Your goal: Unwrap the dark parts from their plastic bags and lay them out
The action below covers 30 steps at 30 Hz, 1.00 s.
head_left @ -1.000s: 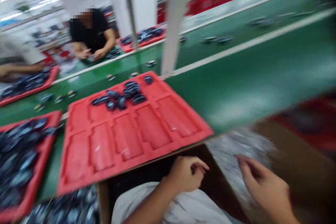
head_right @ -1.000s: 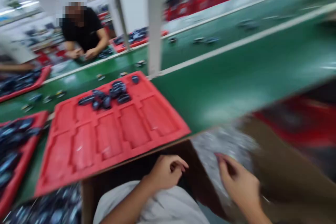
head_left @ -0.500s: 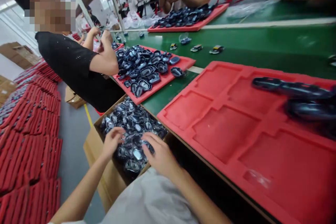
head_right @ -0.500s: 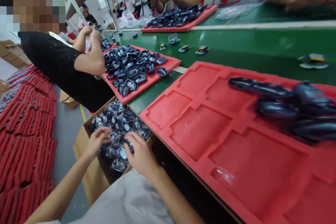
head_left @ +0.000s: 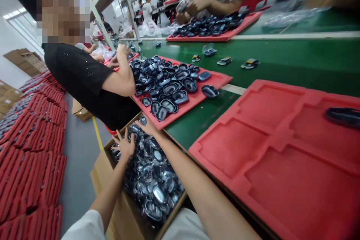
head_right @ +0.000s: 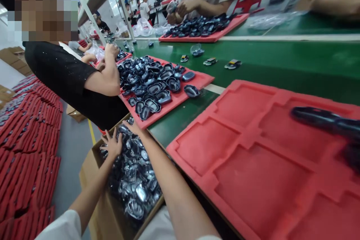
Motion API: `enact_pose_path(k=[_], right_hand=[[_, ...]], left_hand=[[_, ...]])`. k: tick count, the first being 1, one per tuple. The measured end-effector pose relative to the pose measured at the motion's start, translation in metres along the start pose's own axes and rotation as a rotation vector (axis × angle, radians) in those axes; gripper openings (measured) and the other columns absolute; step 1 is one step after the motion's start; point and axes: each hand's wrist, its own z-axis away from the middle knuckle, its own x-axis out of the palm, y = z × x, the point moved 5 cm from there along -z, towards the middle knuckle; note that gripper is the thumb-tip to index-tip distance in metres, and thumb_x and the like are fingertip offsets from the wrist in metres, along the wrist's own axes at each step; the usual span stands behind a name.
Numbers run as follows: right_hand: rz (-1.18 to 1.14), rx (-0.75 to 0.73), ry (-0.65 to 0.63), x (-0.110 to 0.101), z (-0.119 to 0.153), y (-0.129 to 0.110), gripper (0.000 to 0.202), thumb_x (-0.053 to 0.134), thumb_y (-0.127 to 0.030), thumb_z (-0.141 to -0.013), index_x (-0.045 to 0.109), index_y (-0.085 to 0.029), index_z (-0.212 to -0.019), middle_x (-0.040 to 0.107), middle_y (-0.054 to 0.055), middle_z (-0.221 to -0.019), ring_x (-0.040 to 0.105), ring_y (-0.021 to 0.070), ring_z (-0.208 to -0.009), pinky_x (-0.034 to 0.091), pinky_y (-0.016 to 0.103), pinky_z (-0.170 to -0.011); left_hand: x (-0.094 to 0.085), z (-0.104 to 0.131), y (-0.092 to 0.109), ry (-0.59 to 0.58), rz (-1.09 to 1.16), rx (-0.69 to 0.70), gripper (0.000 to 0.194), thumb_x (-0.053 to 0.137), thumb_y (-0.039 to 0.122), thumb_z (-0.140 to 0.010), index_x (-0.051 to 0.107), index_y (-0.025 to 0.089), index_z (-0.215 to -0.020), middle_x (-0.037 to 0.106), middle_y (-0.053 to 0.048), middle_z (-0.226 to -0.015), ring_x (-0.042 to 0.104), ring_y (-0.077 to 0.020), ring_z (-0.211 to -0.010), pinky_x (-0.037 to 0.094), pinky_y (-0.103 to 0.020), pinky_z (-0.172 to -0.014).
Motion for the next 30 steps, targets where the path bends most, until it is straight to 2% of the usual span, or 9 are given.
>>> enact_pose_path(k=[3, 7, 9, 12, 16, 21, 26, 28, 30], right_hand=[[0.028, 0.046, -0.059, 0.011, -0.009, 0.012, 0.079, 0.067, -0.066, -0.085, 0.056, -0.016, -0.145, 0.058, 0.017, -0.149, 0.043, 0.0365, -0.147, 0.032, 0.05, -0.123], [0.087, 0.054, -0.14, 0.018, 0.001, 0.014, 0.067, 0.075, -0.055, -0.083, 0.065, -0.015, -0.136, 0.064, 0.019, -0.141, 0.052, 0.0388, -0.14, 0.04, 0.05, -0.117], [0.12, 0.034, -0.166, 0.017, 0.01, 0.009, 0.055, 0.077, -0.051, -0.082, 0.071, -0.016, -0.125, 0.069, 0.019, -0.131, 0.056, 0.0387, -0.135, 0.044, 0.048, -0.114], [0.175, 0.025, -0.192, 0.014, 0.027, 0.001, 0.043, 0.074, -0.054, -0.085, 0.076, -0.018, -0.109, 0.074, 0.019, -0.12, 0.062, 0.0395, -0.127, 0.048, 0.051, -0.108], [0.225, 0.037, -0.208, 0.013, 0.047, -0.007, 0.047, 0.065, -0.063, -0.09, 0.076, -0.022, -0.11, 0.069, 0.016, -0.134, 0.062, 0.0361, -0.127, 0.048, 0.05, -0.106], [0.223, 0.07, -0.243, 0.009, 0.074, -0.018, 0.059, 0.05, -0.072, -0.095, 0.074, -0.019, -0.096, 0.079, 0.013, -0.103, 0.073, 0.032, -0.106, 0.049, 0.046, -0.099], [0.205, 0.074, -0.235, -0.007, 0.102, -0.024, 0.055, 0.048, -0.069, -0.098, 0.072, -0.019, -0.098, 0.079, 0.011, -0.1, 0.073, 0.0298, -0.103, 0.046, 0.045, -0.101], [0.208, 0.071, -0.225, -0.015, 0.111, -0.024, 0.054, 0.048, -0.066, -0.099, 0.071, -0.018, -0.101, 0.077, 0.013, -0.105, 0.071, 0.0304, -0.106, 0.045, 0.046, -0.101], [0.219, 0.06, -0.194, -0.023, 0.117, -0.023, 0.05, 0.053, -0.062, -0.099, 0.071, -0.016, -0.109, 0.072, 0.016, -0.122, 0.065, 0.032, -0.118, 0.043, 0.048, -0.106]], left_hand=[[0.017, 0.01, 0.0, -0.009, 0.014, 0.012, 0.056, 0.045, 0.052, -0.1, 0.053, 0.031, -0.151, 0.012, -0.013, -0.175, 0.0, -0.0492, -0.158, 0.001, -0.089, -0.107], [0.028, 0.023, 0.002, -0.046, 0.111, 0.047, 0.055, 0.039, 0.052, -0.101, 0.052, 0.031, -0.151, 0.024, -0.018, -0.171, 0.018, -0.0469, -0.157, 0.014, -0.087, -0.108], [0.03, 0.027, 0.004, -0.042, 0.17, 0.053, 0.057, 0.034, 0.05, -0.103, 0.05, 0.027, -0.152, 0.029, -0.02, -0.168, 0.026, -0.0434, -0.156, 0.02, -0.082, -0.113], [0.032, 0.032, 0.008, -0.027, 0.266, 0.068, 0.06, 0.03, 0.049, -0.103, 0.049, 0.019, -0.151, 0.04, -0.023, -0.16, 0.038, -0.0363, -0.151, 0.031, -0.064, -0.12], [0.029, 0.043, 0.009, 0.003, 0.365, 0.084, 0.061, 0.028, 0.05, -0.103, 0.051, 0.015, -0.146, 0.051, -0.022, -0.147, 0.045, -0.0325, -0.144, 0.035, -0.052, -0.122], [0.018, 0.066, 0.008, 0.055, 0.422, 0.093, 0.066, 0.028, 0.056, -0.101, 0.045, 0.012, -0.148, 0.049, -0.022, -0.146, 0.044, -0.0341, -0.144, 0.033, -0.051, -0.123], [0.01, 0.091, 0.009, 0.049, 0.429, 0.149, 0.064, 0.031, 0.056, -0.1, 0.046, 0.015, -0.146, 0.051, -0.019, -0.141, 0.048, -0.0328, -0.139, 0.036, -0.048, -0.121], [0.008, 0.096, 0.009, 0.012, 0.426, 0.185, 0.06, 0.035, 0.055, -0.099, 0.05, 0.016, -0.142, 0.054, -0.018, -0.137, 0.051, -0.0322, -0.135, 0.038, -0.049, -0.119], [0.005, 0.096, 0.008, -0.028, 0.419, 0.223, 0.055, 0.04, 0.053, -0.098, 0.055, 0.017, -0.136, 0.058, -0.016, -0.131, 0.055, -0.0314, -0.13, 0.04, -0.049, -0.117]])
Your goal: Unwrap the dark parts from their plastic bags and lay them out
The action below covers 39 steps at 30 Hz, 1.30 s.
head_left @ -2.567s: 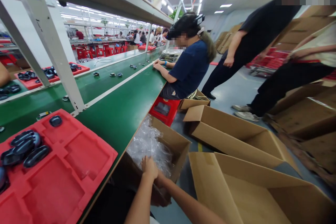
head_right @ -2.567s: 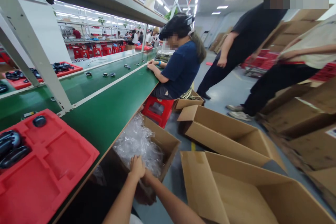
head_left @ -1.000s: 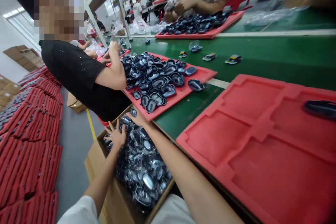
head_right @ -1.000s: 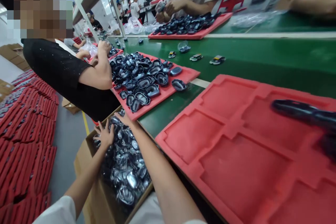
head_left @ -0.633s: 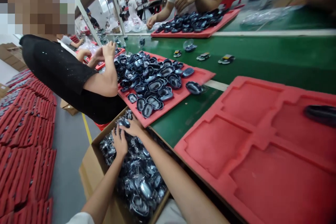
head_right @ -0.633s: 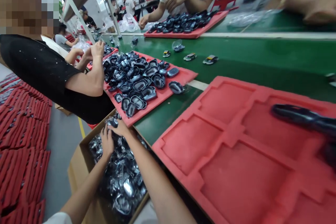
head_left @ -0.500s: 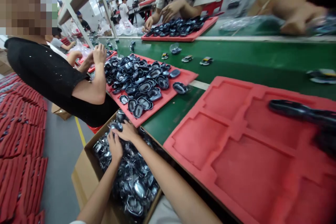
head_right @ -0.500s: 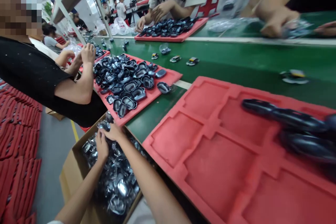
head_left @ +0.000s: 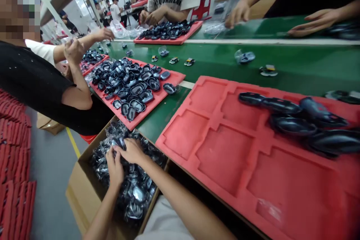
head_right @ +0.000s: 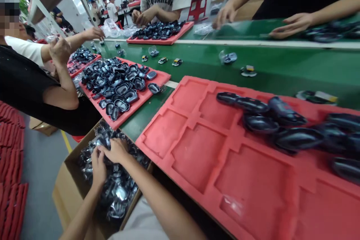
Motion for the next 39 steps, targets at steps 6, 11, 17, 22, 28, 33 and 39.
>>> enact_pose_path(k=[6, 11, 17, 22, 28, 33, 39], right_hand=[[-0.004, -0.102, 0.255, -0.023, 0.021, 0.001, 0.022, 0.064, -0.03, -0.095, 0.075, -0.02, -0.11, 0.065, 0.013, -0.129, 0.054, 0.0311, -0.126, 0.041, 0.049, -0.113], [-0.127, -0.294, 0.482, -0.042, 0.055, -0.003, 0.028, 0.06, -0.023, -0.095, 0.076, -0.022, -0.118, 0.064, 0.013, -0.127, 0.059, 0.0284, -0.12, 0.047, 0.048, -0.11], [-0.32, -0.497, 0.344, -0.042, 0.101, -0.008, 0.041, 0.045, -0.012, -0.098, 0.076, -0.029, -0.119, 0.065, 0.008, -0.13, 0.065, 0.02, -0.117, 0.057, 0.038, -0.101], [-0.462, -0.254, 0.327, -0.043, 0.127, 0.005, 0.03, 0.054, -0.03, -0.098, 0.066, -0.018, -0.123, 0.069, 0.013, -0.115, 0.07, 0.0188, -0.09, 0.062, 0.028, -0.069], [-0.211, -0.44, 0.157, -0.042, 0.132, 0.0, 0.031, 0.054, -0.027, -0.099, 0.065, -0.022, -0.128, 0.065, 0.012, -0.129, 0.066, 0.0237, -0.111, 0.056, 0.037, -0.096], [-0.199, -0.334, 0.046, -0.021, 0.115, 0.005, 0.014, 0.049, -0.025, -0.098, 0.062, -0.021, -0.095, 0.069, 0.005, -0.084, 0.065, 0.0187, -0.074, 0.049, 0.028, -0.07], [-0.16, -0.326, -0.081, -0.016, 0.112, 0.009, 0.03, 0.042, -0.026, -0.1, 0.044, -0.022, -0.071, 0.054, 0.0, -0.069, 0.051, 0.0148, -0.065, 0.031, 0.027, -0.063]], left_hand=[[-0.027, -0.008, 0.004, -0.007, -0.065, 0.057, 0.031, 0.062, 0.047, -0.082, 0.073, 0.023, -0.099, 0.058, -0.011, -0.118, 0.054, -0.0357, -0.127, 0.035, -0.056, -0.119], [-0.057, 0.009, 0.037, 0.109, -0.062, 0.116, 0.04, 0.066, 0.045, -0.082, 0.066, 0.021, -0.115, 0.06, -0.013, -0.124, 0.057, -0.0334, -0.121, 0.041, -0.054, -0.112], [-0.039, 0.043, 0.061, -0.36, 0.43, -0.323, 0.056, 0.07, 0.059, -0.078, 0.067, 0.014, -0.111, 0.062, -0.001, -0.069, 0.059, -0.0165, -0.053, 0.048, -0.027, -0.047], [-0.038, 0.073, 0.064, -0.178, 0.439, -0.303, 0.046, 0.08, 0.046, -0.069, 0.07, 0.016, -0.101, 0.071, -0.002, -0.077, 0.064, -0.0154, -0.059, 0.057, -0.029, -0.059], [-0.044, 0.096, 0.063, -0.102, 0.414, -0.231, 0.032, 0.082, 0.031, -0.069, 0.078, 0.017, -0.097, 0.073, -0.002, -0.08, 0.06, -0.0125, -0.065, 0.051, -0.023, -0.065], [-0.038, 0.09, 0.047, -0.028, 0.552, -0.362, 0.043, 0.088, 0.035, -0.063, 0.073, 0.016, -0.099, 0.075, -0.002, -0.087, 0.068, -0.0156, -0.081, 0.054, -0.025, -0.077], [-0.026, 0.082, 0.033, -0.145, 0.591, -0.447, 0.049, 0.095, 0.037, -0.053, 0.072, 0.014, -0.09, 0.078, -0.004, -0.081, 0.07, -0.0152, -0.071, 0.056, -0.026, -0.072]])
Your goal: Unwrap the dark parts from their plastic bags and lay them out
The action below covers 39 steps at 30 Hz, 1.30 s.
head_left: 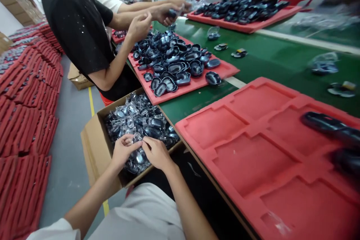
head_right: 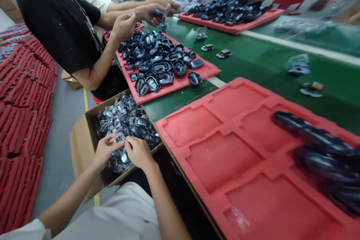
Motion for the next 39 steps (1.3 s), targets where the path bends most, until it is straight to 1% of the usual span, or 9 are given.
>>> enact_pose_path(k=[6, 12, 16, 19, 22, 24, 28, 33, 39], right_hand=[[-0.366, 0.126, 0.149, 0.008, 0.009, 0.02, 0.046, 0.04, -0.045, -0.101, 0.027, -0.023, -0.063, 0.028, -0.006, -0.057, 0.031, 0.0105, -0.054, 0.025, 0.025, -0.053], [-0.319, 0.165, 0.165, 0.018, 0.003, 0.027, 0.046, 0.043, -0.046, -0.099, 0.03, -0.023, -0.06, 0.031, -0.006, -0.054, 0.033, 0.0101, -0.051, 0.025, 0.025, -0.05], [-0.204, 0.139, 0.159, 0.025, 0.0, 0.017, 0.042, 0.05, -0.037, -0.095, 0.038, -0.022, -0.057, 0.039, -0.004, -0.051, 0.037, 0.0113, -0.05, 0.027, 0.026, -0.053], [-0.092, 0.147, 0.3, 0.013, 0.0, 0.017, 0.035, 0.048, -0.035, -0.098, 0.05, -0.021, -0.066, 0.056, 0.003, -0.068, 0.052, 0.0167, -0.066, 0.04, 0.029, -0.067], [0.194, 0.154, 0.459, -0.015, -0.007, 0.027, 0.021, 0.048, -0.023, -0.095, 0.068, -0.018, -0.1, 0.068, 0.014, -0.111, 0.062, 0.0269, -0.101, 0.047, 0.038, -0.091], [0.343, 0.152, 0.414, -0.027, -0.019, 0.039, 0.037, 0.052, -0.015, -0.09, 0.066, -0.016, -0.124, 0.064, 0.017, -0.133, 0.061, 0.0311, -0.117, 0.048, 0.043, -0.1], [0.358, 0.161, 0.306, -0.037, -0.037, 0.059, 0.04, 0.053, -0.021, -0.093, 0.066, -0.011, -0.129, 0.068, 0.022, -0.13, 0.062, 0.035, -0.122, 0.048, 0.05, -0.108], [-0.009, 0.148, 0.577, -0.034, -0.02, 0.051, 0.042, 0.038, -0.032, -0.101, 0.067, -0.013, -0.124, 0.071, 0.021, -0.124, 0.065, 0.0318, -0.122, 0.052, 0.049, -0.106], [-0.721, 0.354, 0.386, 0.011, -0.002, 0.037, 0.033, 0.062, -0.044, -0.089, 0.061, -0.02, -0.112, 0.07, 0.006, -0.086, 0.063, 0.0167, -0.059, 0.057, 0.029, -0.051]], left_hand=[[0.0, 0.006, 0.001, -0.107, -0.009, -0.044, 0.049, 0.095, 0.041, -0.054, 0.078, 0.014, -0.09, 0.08, -0.007, -0.084, 0.071, -0.0167, -0.074, 0.057, -0.026, -0.073], [-0.008, 0.01, 0.002, -0.102, -0.1, -0.016, 0.058, 0.091, 0.054, -0.059, 0.079, 0.015, -0.1, 0.08, -0.008, -0.083, 0.071, -0.0177, -0.073, 0.057, -0.026, -0.068], [-0.033, 0.005, -0.002, -0.004, -0.222, 0.003, 0.055, 0.09, 0.063, -0.052, 0.073, 0.014, -0.071, 0.068, -0.002, -0.055, 0.058, -0.0132, -0.05, 0.053, -0.026, -0.055], [-0.056, 0.002, 0.007, 0.068, -0.349, 0.059, 0.054, 0.09, 0.06, -0.055, 0.059, 0.016, -0.051, 0.058, 0.0, -0.045, 0.049, -0.0101, -0.045, 0.041, -0.021, -0.048], [-0.072, -0.001, 0.021, 0.081, -0.473, 0.129, 0.05, 0.089, 0.053, -0.062, 0.057, 0.017, -0.05, 0.055, 0.002, -0.046, 0.045, -0.0084, -0.047, 0.034, -0.019, -0.047], [-0.074, -0.004, 0.027, 0.021, -0.542, 0.197, 0.042, 0.085, 0.051, -0.068, 0.063, 0.017, -0.06, 0.065, 0.0, -0.057, 0.055, -0.0114, -0.054, 0.041, -0.02, -0.052], [-0.07, -0.009, 0.027, -0.097, -0.562, 0.263, 0.038, 0.07, 0.055, -0.081, 0.072, 0.017, -0.085, 0.077, -0.008, -0.08, 0.072, -0.0214, -0.07, 0.056, -0.029, -0.064], [-0.059, -0.009, 0.028, 0.006, -0.586, 0.354, 0.031, 0.062, 0.046, -0.089, 0.073, 0.017, -0.092, 0.077, -0.009, -0.088, 0.071, -0.0221, -0.079, 0.056, -0.031, -0.072], [-0.028, -0.018, 0.02, 0.067, -0.587, 0.415, 0.028, 0.06, 0.044, -0.092, 0.072, 0.018, -0.089, 0.074, -0.005, -0.08, 0.066, -0.0173, -0.069, 0.05, -0.026, -0.066]])
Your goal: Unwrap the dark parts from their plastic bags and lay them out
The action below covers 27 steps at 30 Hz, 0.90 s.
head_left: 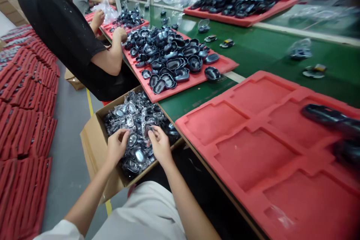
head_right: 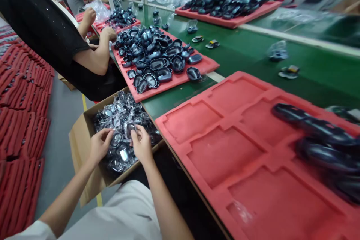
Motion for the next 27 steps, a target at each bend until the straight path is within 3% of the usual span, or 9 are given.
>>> enact_pose_path(k=[3, 6, 10, 13, 16, 18, 20, 24, 27], right_hand=[[-0.174, 0.062, -0.025, 0.008, 0.009, 0.0, 0.053, 0.072, -0.035, -0.079, 0.05, -0.026, -0.126, 0.064, 0.005, -0.105, 0.066, 0.015, -0.067, 0.06, 0.028, -0.053], [-0.206, 0.073, -0.041, 0.01, 0.014, -0.003, 0.059, 0.073, -0.033, -0.076, 0.049, -0.03, -0.13, 0.057, 0.006, -0.118, 0.068, 0.0168, -0.078, 0.062, 0.029, -0.054], [-0.027, 0.017, 0.083, -0.001, 0.013, -0.006, 0.03, 0.072, -0.04, -0.077, 0.057, -0.022, -0.095, 0.059, 0.003, -0.09, 0.063, 0.0171, -0.075, 0.057, 0.023, -0.05], [-0.009, 0.015, 0.11, -0.005, 0.012, -0.006, 0.032, 0.074, -0.039, -0.076, 0.054, -0.022, -0.093, 0.059, 0.0, -0.081, 0.059, 0.0137, -0.065, 0.055, 0.022, -0.049], [-0.135, 0.082, -0.029, 0.003, 0.012, -0.003, 0.037, 0.075, -0.042, -0.074, 0.05, -0.024, -0.093, 0.06, 0.0, -0.09, 0.062, 0.0143, -0.067, 0.058, 0.027, -0.053], [-0.208, 0.134, -0.158, 0.013, 0.016, 0.001, 0.036, 0.071, -0.047, -0.079, 0.044, -0.025, -0.09, 0.058, -0.001, -0.085, 0.062, 0.014, -0.064, 0.058, 0.028, -0.054], [-0.183, 0.118, -0.188, 0.018, 0.018, 0.004, 0.035, 0.065, -0.05, -0.085, 0.041, -0.026, -0.089, 0.055, -0.004, -0.075, 0.058, 0.0132, -0.059, 0.055, 0.027, -0.054], [0.074, -0.019, -0.013, 0.012, 0.019, 0.007, 0.031, 0.059, -0.05, -0.089, 0.042, -0.025, -0.085, 0.045, -0.006, -0.065, 0.048, 0.0119, -0.055, 0.044, 0.023, -0.051], [0.119, -0.041, 0.043, 0.008, 0.019, 0.006, 0.029, 0.054, -0.048, -0.092, 0.045, -0.023, -0.081, 0.047, -0.004, -0.067, 0.048, 0.0123, -0.058, 0.041, 0.024, -0.054]], left_hand=[[0.012, -0.005, 0.002, -0.004, 0.007, 0.026, 0.029, 0.061, 0.044, -0.092, 0.066, 0.019, -0.079, 0.062, 0.001, -0.061, 0.053, -0.0134, -0.054, 0.041, -0.024, -0.055], [0.016, -0.009, 0.006, -0.022, 0.009, 0.07, 0.026, 0.058, 0.04, -0.094, 0.065, 0.02, -0.079, 0.062, 0.001, -0.063, 0.054, -0.0135, -0.057, 0.042, -0.024, -0.058], [0.014, -0.012, 0.009, -0.018, 0.019, 0.099, 0.018, 0.054, 0.031, -0.095, 0.068, 0.02, -0.092, 0.071, -0.002, -0.08, 0.063, -0.0158, -0.07, 0.047, -0.025, -0.069], [0.015, -0.014, 0.007, -0.018, 0.042, 0.09, 0.019, 0.053, 0.029, -0.094, 0.068, 0.019, -0.095, 0.072, -0.004, -0.083, 0.064, -0.0166, -0.071, 0.048, -0.026, -0.069], [0.018, -0.013, 0.007, 0.006, 0.058, 0.075, 0.023, 0.05, 0.032, -0.096, 0.069, 0.018, -0.099, 0.072, -0.005, -0.09, 0.065, -0.0173, -0.079, 0.048, -0.026, -0.073], [0.02, -0.013, 0.007, 0.026, 0.056, 0.052, 0.026, 0.048, 0.033, -0.097, 0.069, 0.018, -0.104, 0.069, -0.003, -0.085, 0.06, -0.0157, -0.07, 0.046, -0.025, -0.068], [0.022, -0.012, 0.006, 0.042, 0.053, 0.024, 0.027, 0.046, 0.033, -0.097, 0.067, 0.018, -0.103, 0.063, 0.001, -0.074, 0.053, -0.0143, -0.06, 0.042, -0.025, -0.062], [0.021, -0.015, 0.006, 0.043, 0.057, -0.02, 0.029, 0.041, 0.037, -0.098, 0.063, 0.019, -0.091, 0.051, 0.004, -0.062, 0.047, -0.0143, -0.055, 0.039, -0.025, -0.059], [0.02, -0.017, 0.011, -0.044, 0.066, -0.021, 0.031, 0.049, 0.043, -0.095, 0.064, 0.019, -0.081, 0.055, 0.002, -0.064, 0.047, -0.0144, -0.058, 0.039, -0.025, -0.058]])
